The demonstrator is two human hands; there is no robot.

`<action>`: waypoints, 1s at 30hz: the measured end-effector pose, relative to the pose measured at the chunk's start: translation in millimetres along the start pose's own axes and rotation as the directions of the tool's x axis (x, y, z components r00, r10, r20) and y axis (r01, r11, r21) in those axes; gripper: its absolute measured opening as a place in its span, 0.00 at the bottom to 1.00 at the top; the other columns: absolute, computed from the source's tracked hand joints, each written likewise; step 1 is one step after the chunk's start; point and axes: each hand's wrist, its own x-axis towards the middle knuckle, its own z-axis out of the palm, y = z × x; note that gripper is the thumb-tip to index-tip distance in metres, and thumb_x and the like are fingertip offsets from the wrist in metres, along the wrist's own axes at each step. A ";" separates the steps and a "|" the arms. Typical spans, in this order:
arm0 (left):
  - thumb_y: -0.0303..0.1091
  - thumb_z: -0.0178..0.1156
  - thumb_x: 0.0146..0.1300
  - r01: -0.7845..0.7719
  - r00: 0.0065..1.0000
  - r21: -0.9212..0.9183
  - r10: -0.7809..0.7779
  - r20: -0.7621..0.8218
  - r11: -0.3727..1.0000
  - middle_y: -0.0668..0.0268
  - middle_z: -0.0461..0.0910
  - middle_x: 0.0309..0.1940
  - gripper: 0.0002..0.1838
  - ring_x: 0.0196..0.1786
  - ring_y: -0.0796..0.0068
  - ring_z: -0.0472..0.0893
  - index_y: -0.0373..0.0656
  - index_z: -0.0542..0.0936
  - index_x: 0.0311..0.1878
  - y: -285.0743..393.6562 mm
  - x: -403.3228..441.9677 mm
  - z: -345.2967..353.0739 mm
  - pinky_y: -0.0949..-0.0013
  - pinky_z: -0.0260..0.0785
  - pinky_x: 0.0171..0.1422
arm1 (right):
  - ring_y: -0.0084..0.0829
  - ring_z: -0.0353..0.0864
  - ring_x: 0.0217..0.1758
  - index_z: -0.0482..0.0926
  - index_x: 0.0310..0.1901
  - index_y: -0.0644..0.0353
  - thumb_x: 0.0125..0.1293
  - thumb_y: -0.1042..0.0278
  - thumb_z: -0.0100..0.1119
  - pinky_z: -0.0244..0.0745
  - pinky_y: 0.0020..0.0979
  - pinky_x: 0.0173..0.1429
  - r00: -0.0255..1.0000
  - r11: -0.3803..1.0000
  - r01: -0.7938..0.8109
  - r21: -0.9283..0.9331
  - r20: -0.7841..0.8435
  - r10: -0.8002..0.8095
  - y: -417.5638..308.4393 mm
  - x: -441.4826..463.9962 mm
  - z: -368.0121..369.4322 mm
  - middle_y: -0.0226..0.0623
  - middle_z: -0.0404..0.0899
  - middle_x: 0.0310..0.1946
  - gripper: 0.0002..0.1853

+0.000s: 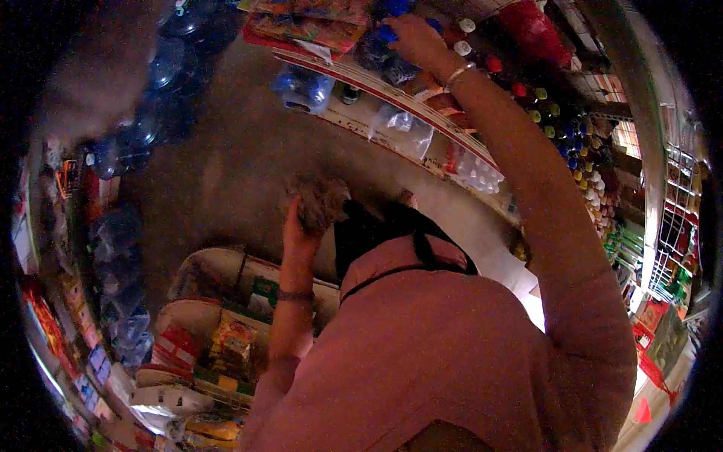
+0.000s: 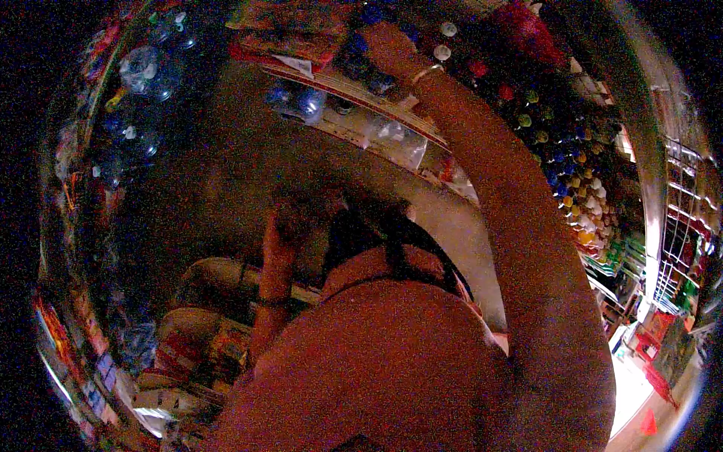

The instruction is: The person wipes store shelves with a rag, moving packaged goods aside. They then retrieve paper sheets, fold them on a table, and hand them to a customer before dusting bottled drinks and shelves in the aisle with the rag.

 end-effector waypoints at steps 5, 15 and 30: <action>0.44 0.52 0.65 -0.041 0.999 0.019 0.040 0.026 0.999 0.62 0.68 0.59 0.25 0.60 0.60 0.69 0.44 0.66 0.62 7.2 -12.7 -1.5 0.53 0.64 0.61 | 0.45 0.74 0.52 0.71 0.54 0.55 0.52 0.63 0.64 0.71 0.42 0.55 0.972 0.995 -0.061 -0.085 0.222 0.078 -8.2 19.3 5.4 0.47 0.74 0.46 0.26; 0.44 0.47 0.67 -0.005 0.995 -0.033 0.002 -0.100 0.999 0.59 0.68 0.59 0.24 0.61 0.60 0.69 0.43 0.64 0.63 12.9 -17.0 -9.4 0.53 0.64 0.62 | 0.50 0.79 0.42 0.77 0.43 0.65 0.54 0.47 0.61 0.74 0.45 0.47 0.928 0.984 -0.165 -0.068 0.328 0.178 -12.0 35.4 4.2 0.51 0.80 0.36 0.26; 0.43 0.53 0.64 -0.530 0.840 0.705 0.407 0.359 0.471 0.62 0.67 0.58 0.24 0.60 0.59 0.67 0.45 0.66 0.61 -8.8 -3.3 -31.3 0.51 0.65 0.60 | 0.45 0.74 0.51 0.74 0.48 0.64 0.55 0.53 0.59 0.71 0.41 0.53 0.958 0.953 -0.236 0.191 0.208 0.195 -71.8 -14.1 -60.0 0.48 0.77 0.45 0.24</action>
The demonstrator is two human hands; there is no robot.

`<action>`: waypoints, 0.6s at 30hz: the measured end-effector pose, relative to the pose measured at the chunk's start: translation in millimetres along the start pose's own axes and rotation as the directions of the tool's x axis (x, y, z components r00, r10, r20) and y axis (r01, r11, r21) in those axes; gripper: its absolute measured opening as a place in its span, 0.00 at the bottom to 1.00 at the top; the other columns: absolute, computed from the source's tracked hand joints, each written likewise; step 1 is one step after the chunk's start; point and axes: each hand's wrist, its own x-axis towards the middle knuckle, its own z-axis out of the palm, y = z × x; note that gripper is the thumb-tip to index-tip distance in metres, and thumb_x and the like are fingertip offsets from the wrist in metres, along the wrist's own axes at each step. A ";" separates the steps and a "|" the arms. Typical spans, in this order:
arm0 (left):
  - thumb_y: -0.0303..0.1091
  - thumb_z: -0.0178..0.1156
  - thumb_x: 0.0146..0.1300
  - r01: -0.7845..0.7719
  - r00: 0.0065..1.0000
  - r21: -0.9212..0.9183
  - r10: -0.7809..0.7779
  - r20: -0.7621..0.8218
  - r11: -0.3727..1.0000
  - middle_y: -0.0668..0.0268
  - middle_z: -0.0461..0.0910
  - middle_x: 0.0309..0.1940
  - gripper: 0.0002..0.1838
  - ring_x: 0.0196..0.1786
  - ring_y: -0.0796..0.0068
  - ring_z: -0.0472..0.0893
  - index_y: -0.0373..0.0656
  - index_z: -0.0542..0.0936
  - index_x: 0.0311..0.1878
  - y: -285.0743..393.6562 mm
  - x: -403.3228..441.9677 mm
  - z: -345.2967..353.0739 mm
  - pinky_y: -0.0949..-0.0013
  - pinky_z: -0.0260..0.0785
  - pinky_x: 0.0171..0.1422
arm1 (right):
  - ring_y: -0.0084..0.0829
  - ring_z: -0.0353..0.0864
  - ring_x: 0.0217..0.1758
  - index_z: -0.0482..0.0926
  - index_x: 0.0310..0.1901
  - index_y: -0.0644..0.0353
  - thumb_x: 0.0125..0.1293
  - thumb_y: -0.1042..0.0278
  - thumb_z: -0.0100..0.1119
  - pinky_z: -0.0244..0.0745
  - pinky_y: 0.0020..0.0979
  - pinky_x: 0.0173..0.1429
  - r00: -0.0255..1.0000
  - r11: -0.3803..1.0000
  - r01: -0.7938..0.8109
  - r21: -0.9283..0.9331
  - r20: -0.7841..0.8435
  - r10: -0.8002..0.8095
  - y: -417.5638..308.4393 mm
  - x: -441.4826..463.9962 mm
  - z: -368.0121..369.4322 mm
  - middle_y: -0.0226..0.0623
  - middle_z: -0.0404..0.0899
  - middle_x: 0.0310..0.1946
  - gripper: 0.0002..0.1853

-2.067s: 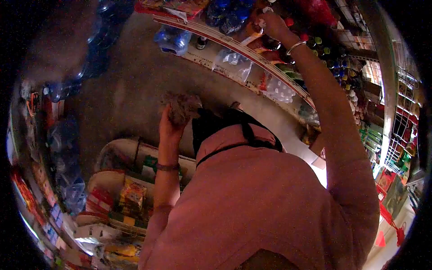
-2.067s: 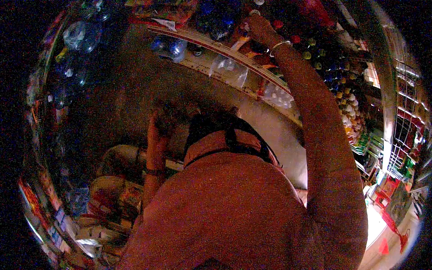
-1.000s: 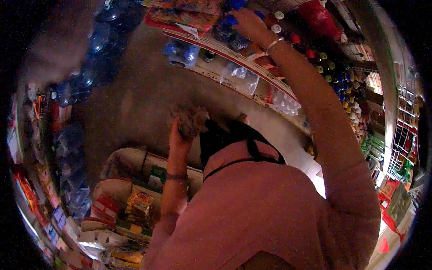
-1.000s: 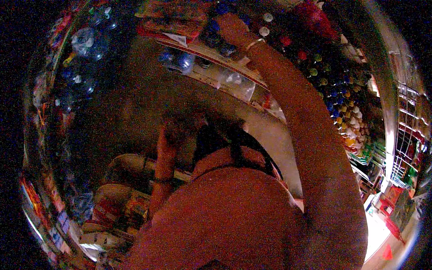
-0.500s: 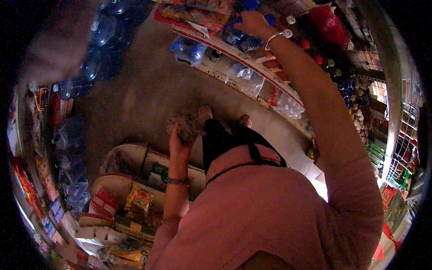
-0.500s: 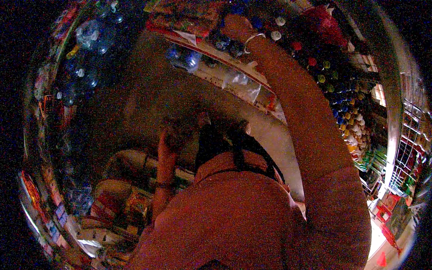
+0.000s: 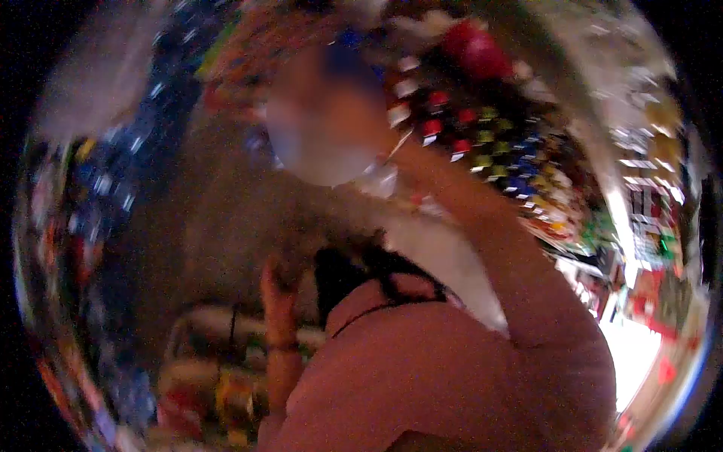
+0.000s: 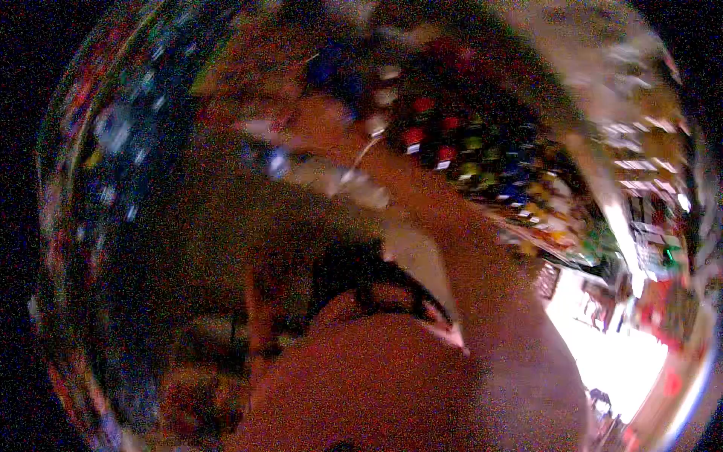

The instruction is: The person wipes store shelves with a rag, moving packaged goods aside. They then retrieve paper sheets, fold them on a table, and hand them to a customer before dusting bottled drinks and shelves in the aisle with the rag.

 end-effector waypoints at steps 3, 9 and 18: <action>0.50 0.51 0.64 0.380 0.899 -0.690 -0.423 0.118 0.616 0.62 0.69 0.55 0.25 0.56 0.60 0.71 0.45 0.68 0.60 38.6 12.4 14.6 0.50 0.67 0.56 | 0.45 0.73 0.53 0.72 0.51 0.62 0.56 0.55 0.59 0.70 0.42 0.55 0.973 0.946 0.196 0.257 0.069 -0.220 -45.0 -66.0 23.0 0.48 0.75 0.47 0.25; 0.57 0.47 0.65 0.517 0.852 -0.456 -0.381 0.360 0.724 0.63 0.71 0.51 0.30 0.53 0.64 0.72 0.45 0.66 0.61 107.3 3.5 60.4 0.55 0.67 0.56 | 0.45 0.71 0.56 0.67 0.58 0.58 0.57 0.59 0.58 0.67 0.42 0.57 0.870 0.803 0.135 0.580 0.319 -0.376 -82.1 -166.6 55.3 0.48 0.71 0.53 0.28; 0.55 0.41 0.68 0.326 0.625 0.123 -0.311 0.716 0.937 0.61 0.72 0.53 0.29 0.54 0.63 0.74 0.43 0.64 0.62 199.3 -35.6 146.7 0.58 0.69 0.55 | 0.45 0.75 0.51 0.66 0.61 0.56 0.56 0.64 0.56 0.70 0.41 0.53 0.999 0.718 -0.050 0.694 0.039 0.032 -10.8 -237.8 35.3 0.47 0.73 0.51 0.29</action>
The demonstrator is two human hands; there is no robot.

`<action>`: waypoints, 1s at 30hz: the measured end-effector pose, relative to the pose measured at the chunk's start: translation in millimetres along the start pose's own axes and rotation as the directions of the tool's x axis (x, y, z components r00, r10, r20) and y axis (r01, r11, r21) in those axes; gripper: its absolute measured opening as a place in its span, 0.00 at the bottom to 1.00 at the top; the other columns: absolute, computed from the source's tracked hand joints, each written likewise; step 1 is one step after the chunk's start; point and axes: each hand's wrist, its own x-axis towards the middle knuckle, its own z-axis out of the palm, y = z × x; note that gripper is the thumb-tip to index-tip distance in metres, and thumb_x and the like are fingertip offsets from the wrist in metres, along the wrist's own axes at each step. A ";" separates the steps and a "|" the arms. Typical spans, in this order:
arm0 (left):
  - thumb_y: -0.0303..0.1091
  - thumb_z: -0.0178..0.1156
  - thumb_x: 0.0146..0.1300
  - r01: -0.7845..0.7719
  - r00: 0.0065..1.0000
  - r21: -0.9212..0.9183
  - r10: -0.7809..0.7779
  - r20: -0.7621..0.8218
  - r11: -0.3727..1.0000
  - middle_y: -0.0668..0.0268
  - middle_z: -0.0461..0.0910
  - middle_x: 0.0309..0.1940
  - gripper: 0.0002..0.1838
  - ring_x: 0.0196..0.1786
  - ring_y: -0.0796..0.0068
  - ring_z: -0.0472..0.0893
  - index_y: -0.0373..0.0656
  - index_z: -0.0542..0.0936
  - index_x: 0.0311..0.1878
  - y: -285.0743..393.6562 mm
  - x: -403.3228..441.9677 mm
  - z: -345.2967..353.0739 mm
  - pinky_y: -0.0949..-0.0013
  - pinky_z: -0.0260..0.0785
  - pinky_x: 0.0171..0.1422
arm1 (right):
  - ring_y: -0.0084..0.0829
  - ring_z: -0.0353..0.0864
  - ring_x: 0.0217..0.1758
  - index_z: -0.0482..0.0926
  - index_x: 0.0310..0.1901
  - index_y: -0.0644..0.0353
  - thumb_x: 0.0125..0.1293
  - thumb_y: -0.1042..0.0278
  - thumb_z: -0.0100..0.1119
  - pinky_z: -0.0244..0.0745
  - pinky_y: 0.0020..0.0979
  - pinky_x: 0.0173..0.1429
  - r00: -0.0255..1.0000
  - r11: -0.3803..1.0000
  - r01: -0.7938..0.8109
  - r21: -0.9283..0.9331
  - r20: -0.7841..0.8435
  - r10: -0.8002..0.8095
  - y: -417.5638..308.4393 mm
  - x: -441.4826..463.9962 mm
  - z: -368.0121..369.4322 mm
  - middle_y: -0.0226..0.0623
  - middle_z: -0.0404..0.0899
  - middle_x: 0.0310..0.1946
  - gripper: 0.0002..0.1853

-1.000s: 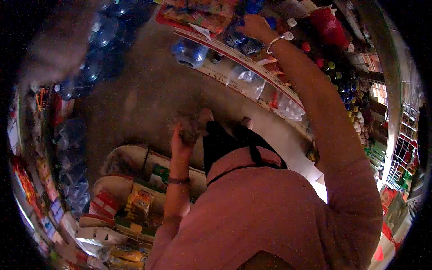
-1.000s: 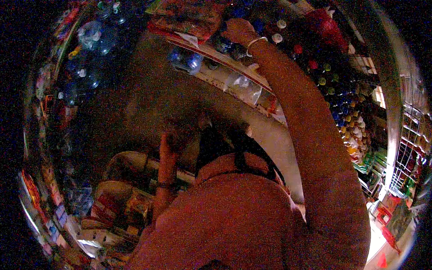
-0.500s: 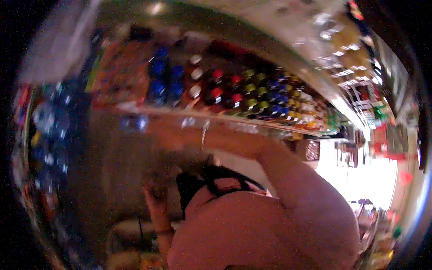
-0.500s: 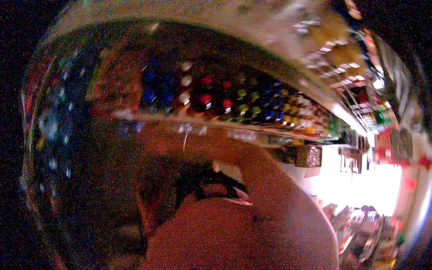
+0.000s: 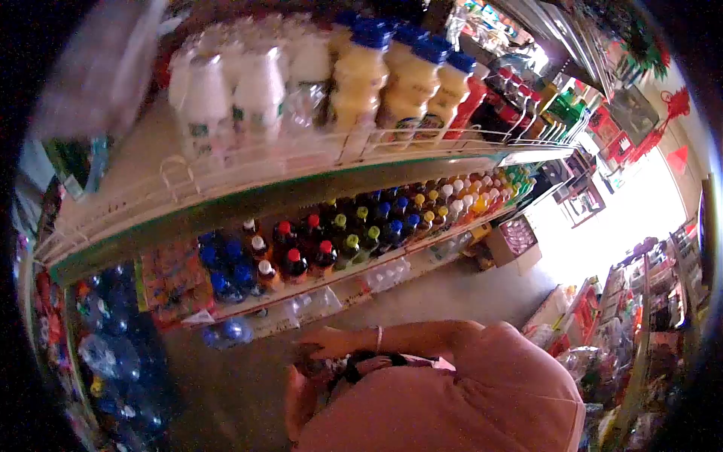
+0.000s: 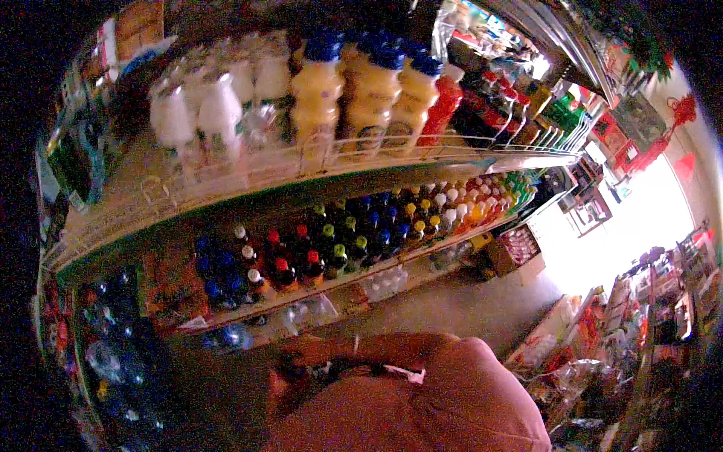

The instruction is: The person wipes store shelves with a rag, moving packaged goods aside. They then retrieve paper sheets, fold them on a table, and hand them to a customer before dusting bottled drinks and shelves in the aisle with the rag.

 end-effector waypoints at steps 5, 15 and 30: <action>0.51 0.39 0.70 0.069 0.985 -0.192 -0.036 0.167 0.979 0.58 0.73 0.54 0.27 0.52 0.61 0.75 0.42 0.63 0.63 -44.7 40.2 -14.3 0.59 0.70 0.54 | 0.45 0.78 0.46 0.68 0.59 0.57 0.55 0.64 0.57 0.73 0.39 0.50 0.992 0.999 -0.035 -0.017 -0.121 0.033 -0.1 -50.9 -51.4 0.48 0.76 0.44 0.27; 0.51 0.50 0.65 -0.048 0.991 -0.140 0.065 0.118 0.989 0.57 0.73 0.51 0.29 0.48 0.59 0.76 0.39 0.65 0.61 -39.9 72.6 26.1 0.59 0.70 0.51 | 0.37 0.78 0.45 0.70 0.56 0.60 0.55 0.64 0.60 0.71 0.36 0.51 0.912 0.949 -0.198 0.243 -0.309 0.270 -37.8 -143.1 -141.2 0.46 0.78 0.41 0.26; 0.48 0.51 0.64 0.028 0.998 0.028 -0.029 0.048 0.999 0.58 0.75 0.50 0.26 0.50 0.62 0.77 0.40 0.68 0.59 -45.5 99.8 72.5 0.61 0.70 0.50 | 0.29 0.75 0.44 0.70 0.55 0.65 0.59 0.66 0.58 0.71 0.32 0.50 0.874 0.927 0.071 0.369 -0.471 0.121 3.3 -205.7 -162.0 0.43 0.78 0.40 0.23</action>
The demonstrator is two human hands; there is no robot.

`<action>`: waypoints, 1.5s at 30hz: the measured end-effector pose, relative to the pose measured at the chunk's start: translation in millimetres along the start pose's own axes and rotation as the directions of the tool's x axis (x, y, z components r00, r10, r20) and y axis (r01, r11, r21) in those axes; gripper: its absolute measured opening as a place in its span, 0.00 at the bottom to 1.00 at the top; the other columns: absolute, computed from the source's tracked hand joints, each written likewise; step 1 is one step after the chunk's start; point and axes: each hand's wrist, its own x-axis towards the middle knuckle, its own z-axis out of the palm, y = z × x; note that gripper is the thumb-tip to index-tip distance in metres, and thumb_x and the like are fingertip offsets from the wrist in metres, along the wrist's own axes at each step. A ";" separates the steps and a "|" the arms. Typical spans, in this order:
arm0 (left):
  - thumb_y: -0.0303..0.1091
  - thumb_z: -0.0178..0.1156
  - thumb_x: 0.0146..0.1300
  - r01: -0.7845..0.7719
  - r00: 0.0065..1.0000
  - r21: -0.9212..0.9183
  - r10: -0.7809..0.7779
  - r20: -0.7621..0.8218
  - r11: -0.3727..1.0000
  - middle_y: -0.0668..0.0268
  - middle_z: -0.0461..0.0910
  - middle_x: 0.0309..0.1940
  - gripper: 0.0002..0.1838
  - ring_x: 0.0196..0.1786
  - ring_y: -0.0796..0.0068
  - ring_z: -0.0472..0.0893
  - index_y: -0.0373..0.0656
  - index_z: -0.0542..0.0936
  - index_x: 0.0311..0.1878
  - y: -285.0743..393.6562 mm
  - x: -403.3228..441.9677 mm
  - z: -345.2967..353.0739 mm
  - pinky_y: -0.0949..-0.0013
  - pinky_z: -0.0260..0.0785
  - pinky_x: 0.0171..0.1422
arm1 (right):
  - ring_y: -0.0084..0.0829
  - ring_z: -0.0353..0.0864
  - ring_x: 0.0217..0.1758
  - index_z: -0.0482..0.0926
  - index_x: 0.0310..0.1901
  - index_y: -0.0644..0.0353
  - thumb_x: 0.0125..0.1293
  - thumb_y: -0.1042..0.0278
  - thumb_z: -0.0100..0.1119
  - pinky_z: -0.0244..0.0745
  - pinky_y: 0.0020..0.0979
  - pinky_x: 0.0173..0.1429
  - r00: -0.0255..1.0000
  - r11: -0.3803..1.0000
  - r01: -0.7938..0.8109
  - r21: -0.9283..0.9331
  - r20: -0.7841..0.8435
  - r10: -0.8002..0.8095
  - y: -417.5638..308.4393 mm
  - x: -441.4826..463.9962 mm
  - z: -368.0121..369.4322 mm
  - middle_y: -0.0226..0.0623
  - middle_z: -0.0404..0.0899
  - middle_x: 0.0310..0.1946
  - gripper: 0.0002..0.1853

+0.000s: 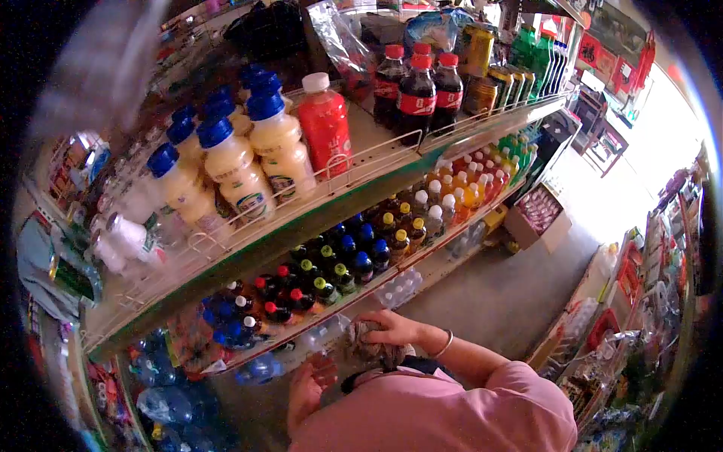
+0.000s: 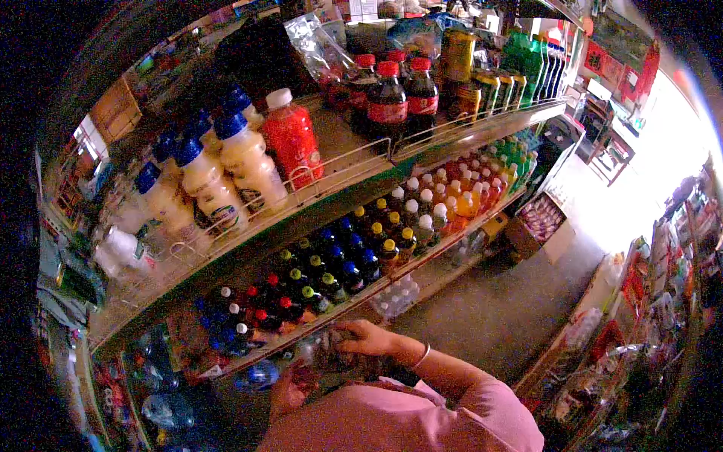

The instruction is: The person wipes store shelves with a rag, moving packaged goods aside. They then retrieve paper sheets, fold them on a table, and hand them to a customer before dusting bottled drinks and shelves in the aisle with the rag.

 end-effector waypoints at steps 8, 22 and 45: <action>0.48 0.51 0.65 0.042 0.999 -0.015 -0.042 0.004 0.999 0.59 0.77 0.48 0.25 0.48 0.63 0.78 0.41 0.68 0.58 -12.5 20.2 4.6 0.60 0.72 0.48 | 0.30 0.74 0.49 0.67 0.58 0.68 0.61 0.63 0.57 0.69 0.32 0.55 0.997 0.993 -0.071 0.094 0.022 0.070 24.6 -11.0 -19.2 0.45 0.77 0.47 0.26; 0.45 0.45 0.69 -0.012 0.999 0.099 0.007 0.051 0.995 0.61 0.70 0.57 0.25 0.54 0.63 0.75 0.46 0.60 0.65 -11.9 2.9 62.6 0.54 0.71 0.54 | 0.31 0.73 0.50 0.68 0.55 0.68 0.63 0.69 0.57 0.67 0.32 0.55 0.995 0.998 -0.027 0.062 0.100 0.021 5.9 2.2 -2.5 0.45 0.76 0.45 0.20; 0.41 0.54 0.63 -0.556 0.780 -0.483 0.224 -0.584 0.677 0.62 0.76 0.44 0.15 0.45 0.63 0.76 0.42 0.75 0.48 -87.1 -81.0 22.3 0.54 0.69 0.53 | 0.28 0.70 0.47 0.73 0.48 0.65 0.66 0.56 0.50 0.66 0.29 0.51 0.797 0.944 -0.118 -0.307 0.538 0.274 29.1 64.6 89.4 0.37 0.74 0.42 0.19</action>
